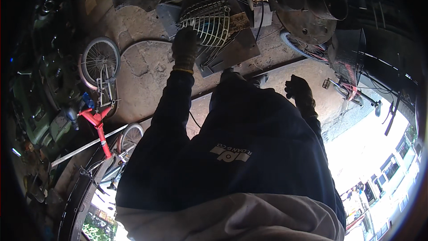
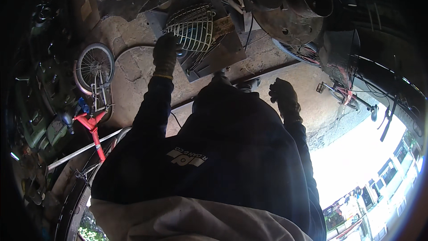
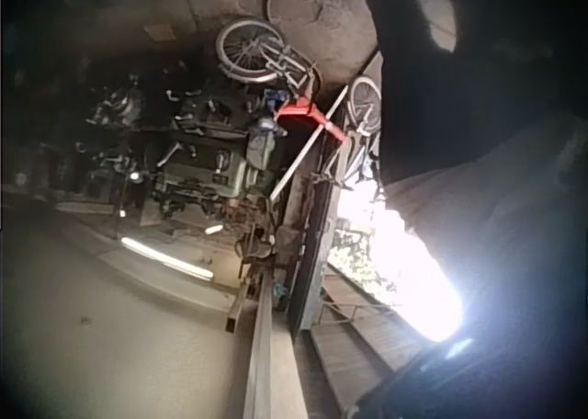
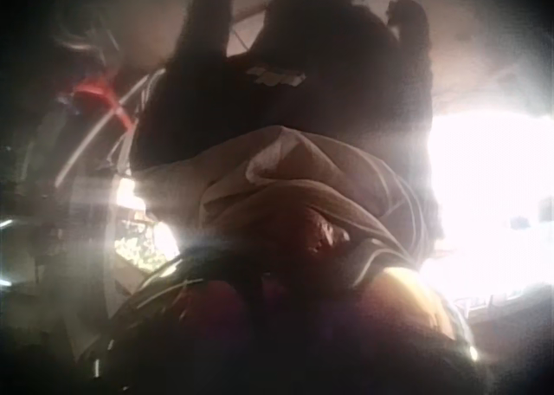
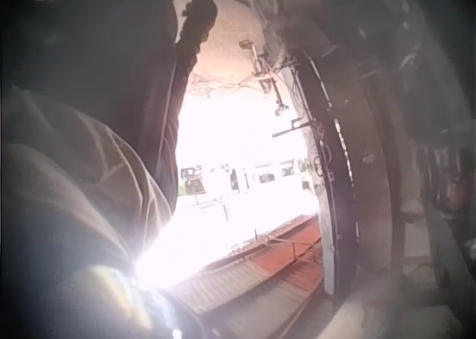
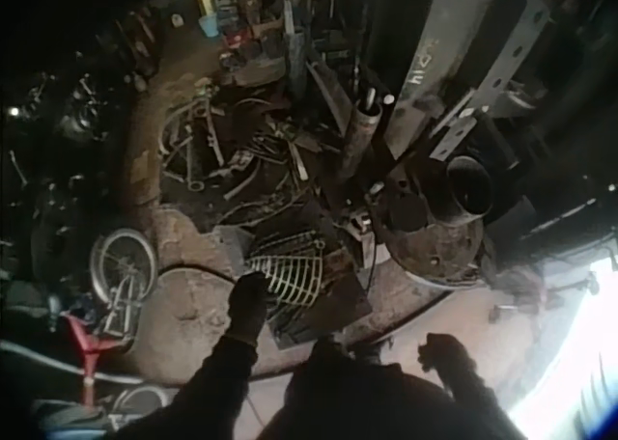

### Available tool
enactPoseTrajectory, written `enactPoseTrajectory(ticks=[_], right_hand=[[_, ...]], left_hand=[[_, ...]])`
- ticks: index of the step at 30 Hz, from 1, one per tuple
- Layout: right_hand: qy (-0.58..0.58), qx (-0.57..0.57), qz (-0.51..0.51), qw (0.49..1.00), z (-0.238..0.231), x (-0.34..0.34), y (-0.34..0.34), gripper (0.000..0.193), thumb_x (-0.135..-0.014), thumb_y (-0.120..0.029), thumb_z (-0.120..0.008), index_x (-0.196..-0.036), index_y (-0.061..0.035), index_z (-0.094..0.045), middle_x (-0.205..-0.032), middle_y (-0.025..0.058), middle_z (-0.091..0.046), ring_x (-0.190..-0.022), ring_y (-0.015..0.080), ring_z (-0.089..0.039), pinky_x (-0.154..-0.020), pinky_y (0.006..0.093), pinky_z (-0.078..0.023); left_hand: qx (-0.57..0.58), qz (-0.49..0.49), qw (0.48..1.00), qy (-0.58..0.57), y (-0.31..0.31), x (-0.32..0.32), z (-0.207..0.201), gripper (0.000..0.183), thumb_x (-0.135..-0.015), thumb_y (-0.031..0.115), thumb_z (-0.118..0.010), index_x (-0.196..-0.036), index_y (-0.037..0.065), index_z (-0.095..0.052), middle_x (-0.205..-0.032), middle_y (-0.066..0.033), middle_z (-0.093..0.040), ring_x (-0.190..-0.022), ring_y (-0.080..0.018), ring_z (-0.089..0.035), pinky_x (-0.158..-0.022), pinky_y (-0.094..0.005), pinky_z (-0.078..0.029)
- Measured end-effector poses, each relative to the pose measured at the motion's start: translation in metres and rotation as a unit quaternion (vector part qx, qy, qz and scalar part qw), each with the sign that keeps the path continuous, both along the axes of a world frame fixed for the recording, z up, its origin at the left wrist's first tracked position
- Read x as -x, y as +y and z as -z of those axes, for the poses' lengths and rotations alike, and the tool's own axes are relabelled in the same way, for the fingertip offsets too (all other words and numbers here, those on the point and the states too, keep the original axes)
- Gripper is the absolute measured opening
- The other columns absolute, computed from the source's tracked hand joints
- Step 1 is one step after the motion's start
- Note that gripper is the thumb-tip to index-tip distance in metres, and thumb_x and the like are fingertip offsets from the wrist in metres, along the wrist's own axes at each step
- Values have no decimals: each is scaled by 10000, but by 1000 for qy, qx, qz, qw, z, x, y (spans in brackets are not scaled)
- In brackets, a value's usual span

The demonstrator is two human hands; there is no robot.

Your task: The person holds and turns a circular metal component by hand, placing a small metal ring onto a shaft within the component.

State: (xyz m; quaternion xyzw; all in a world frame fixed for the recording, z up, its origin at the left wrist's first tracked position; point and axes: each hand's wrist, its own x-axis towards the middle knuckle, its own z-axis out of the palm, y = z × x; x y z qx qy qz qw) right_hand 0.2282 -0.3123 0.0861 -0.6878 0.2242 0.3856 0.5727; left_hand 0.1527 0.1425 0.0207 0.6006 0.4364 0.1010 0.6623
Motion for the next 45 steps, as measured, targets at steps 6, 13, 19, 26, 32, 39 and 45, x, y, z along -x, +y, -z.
enactPoseTrajectory(ticks=[6, 13, 19, 26, 32, 39, 45], right_hand=[[-23, 31, -22, 999, -5, -11, 4, 346, -1011, -291, -653, -1223, -20, -619, -946, 97, -692, -742, 175, -642, -592, 309, -511], [27, 148, -107, 983, 10, -1, -20, 350, -990, -280, -655, -1242, -38, -654, -918, 48, -697, -730, 143, -651, -597, 306, -519], [25, 126, -79, 989, 9, 3, -30, 295, -972, -275, -662, -1156, -44, -663, -866, 34, -676, -695, 141, -638, -574, 306, -510], [71, 171, -54, 981, 14, 20, -54, 230, -973, -237, -673, -1118, -59, -663, -842, 27, -655, -691, 139, -629, -564, 309, -504], [64, 182, -91, 977, 10, 36, -51, 224, -980, -241, -665, -1111, -59, -664, -836, 26, -651, -685, 135, -624, -569, 307, -503], [11, 128, -138, 982, 24, 19, -56, 260, -993, -282, -640, -1092, -43, -661, -823, 23, -645, -698, 130, -619, -586, 305, -501], [25, 136, -165, 977, 37, 20, -101, 259, -1001, -293, -629, -1069, -46, -667, -843, 27, -659, -710, 126, -624, -590, 306, -503]], left_hand=[[-256, 241, 925, 143, -33, 64, 79, 317, -951, 357, -571, -1047, 87, -706, -1015, -198, -724, -968, -411, -692, -850, -498, -555], [-281, 348, 862, 238, -49, 90, 99, 293, -950, 327, -556, -1098, 120, -701, -1090, -204, -715, -1043, -410, -672, -887, -517, -535], [-318, 366, 823, 298, -56, 49, 110, 358, -932, 377, -600, -1190, 145, -692, -1129, -186, -715, -1060, -383, -683, -895, -506, -541], [-382, 355, 790, 322, -75, 40, 137, 493, -918, 403, -656, -1377, 228, -616, -1236, -131, -705, -1147, -327, -674, -918, -503, -548], [-364, 376, 803, 284, -63, 32, 132, 411, -970, 330, -556, -1362, 229, -626, -1237, -154, -706, -1117, -342, -688, -913, -506, -552], [-331, 338, 822, 316, -67, 21, 112, 351, -1011, 302, -460, -1192, 97, -680, -1121, -213, -731, -1036, -386, -714, -894, -536, -549], [-339, 382, 796, 325, -60, 27, 130, 363, -1023, 263, -419, -1218, 74, -659, -1099, -244, -725, -1041, -427, -699, -906, -544, -538]])
